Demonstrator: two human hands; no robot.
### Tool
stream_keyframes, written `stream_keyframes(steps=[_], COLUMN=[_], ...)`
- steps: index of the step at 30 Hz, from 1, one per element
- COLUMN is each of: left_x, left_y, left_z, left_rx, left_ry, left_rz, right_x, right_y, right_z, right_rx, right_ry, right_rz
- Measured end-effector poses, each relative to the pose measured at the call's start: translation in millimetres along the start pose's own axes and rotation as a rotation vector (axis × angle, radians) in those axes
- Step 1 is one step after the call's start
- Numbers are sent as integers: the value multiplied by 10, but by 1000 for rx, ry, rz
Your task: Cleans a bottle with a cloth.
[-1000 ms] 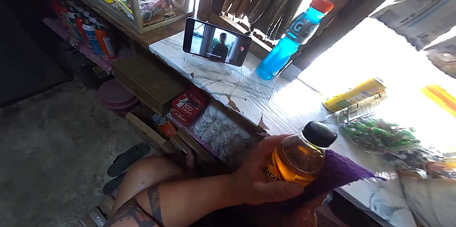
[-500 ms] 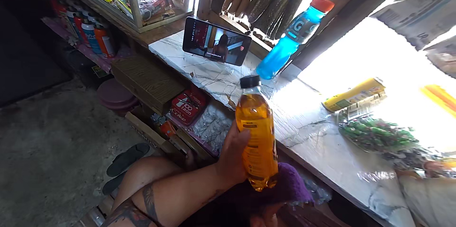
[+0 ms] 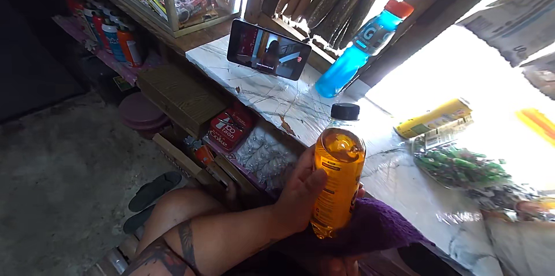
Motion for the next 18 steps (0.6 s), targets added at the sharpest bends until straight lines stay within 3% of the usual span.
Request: stream_keyframes(steps=[5,11,18], left_x=[-84,-137,-151], left_y=[12,-24,-70], left_z=[-3,167,196], left_rx=[26,-140,-166], left_ry=[-56,36,220], left_rz=[-124,-78,-63], right_x=[-8,-104,-193], right_y=[-115,-75,-53], right_z=[-127,-236,-344], right_rx=[21,41,106], right_ry=[206,246,154], right_rz=[219,200,161])
Point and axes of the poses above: each hand's wrist, its own y-axis away from the middle knuckle, its own z-axis out of the back of the hand, x = y × z, the point moved 8 cm from there along -y, towards the middle knuckle, and after that the axes turned 6 degrees about -x, right-handed, at the moved point
